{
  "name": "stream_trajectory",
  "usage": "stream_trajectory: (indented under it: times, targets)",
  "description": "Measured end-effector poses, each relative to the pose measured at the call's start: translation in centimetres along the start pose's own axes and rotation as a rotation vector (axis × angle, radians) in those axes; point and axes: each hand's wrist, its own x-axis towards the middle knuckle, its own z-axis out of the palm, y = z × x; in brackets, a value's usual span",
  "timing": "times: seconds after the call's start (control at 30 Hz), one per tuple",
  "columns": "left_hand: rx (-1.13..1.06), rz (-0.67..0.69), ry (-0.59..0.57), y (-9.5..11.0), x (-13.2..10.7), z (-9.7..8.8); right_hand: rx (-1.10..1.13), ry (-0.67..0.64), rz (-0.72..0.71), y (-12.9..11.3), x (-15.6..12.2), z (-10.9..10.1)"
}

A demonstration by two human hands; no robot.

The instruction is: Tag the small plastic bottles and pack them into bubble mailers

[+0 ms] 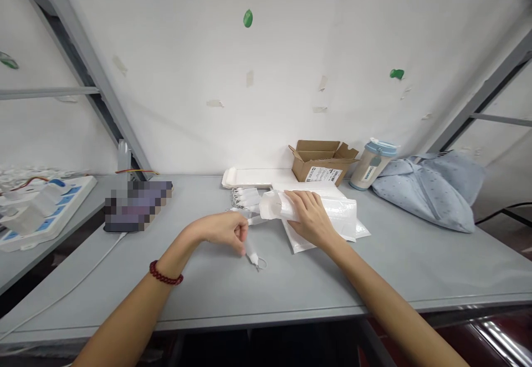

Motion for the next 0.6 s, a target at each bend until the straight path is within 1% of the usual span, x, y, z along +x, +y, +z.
stream_trajectory:
  times: [0.03,0.07,0.17,0.2,0.27,0.33,0.4,0.43,0.53,0.6]
  targets:
    - [-0.015,0.04,0.036,0.2,0.0,0.0,0.0,0.002,0.0,0.0,0.0,0.0]
    - [-0.017,0.079,0.042,0.5,0.0,0.2,-0.001,0.003,-0.001,0.0,0.0,0.0]
    - [0.063,0.14,-0.028,1.2,0.4,1.3,-0.004,0.008,-0.003,0.0,0.0,0.1]
    - [0.105,0.147,-0.026,1.4,0.6,1.8,-0.004,0.007,-0.003,0.0,-0.1,0.2]
    - [0.162,0.167,0.03,1.7,0.9,2.7,-0.002,0.003,-0.003,0.1,-0.1,0.2]
    - [0.139,0.202,0.083,1.9,0.9,3.0,-0.003,-0.002,-0.005,0.1,-0.1,0.3]
    - [0.013,0.236,0.124,2.1,0.7,2.7,-0.006,-0.003,-0.007,0.1,-0.1,0.3]
    - [-0.072,0.25,0.166,2.2,0.5,2.3,-0.007,-0.001,-0.007,0.1,-0.1,0.3]
    - [-0.329,0.274,0.366,2.3,-0.3,0.9,-0.001,0.006,-0.006,0.1,-0.1,0.3]
    - [-0.451,0.274,0.486,2.1,-0.7,0.0,0.004,0.012,-0.006,0.0,-0.1,0.3]
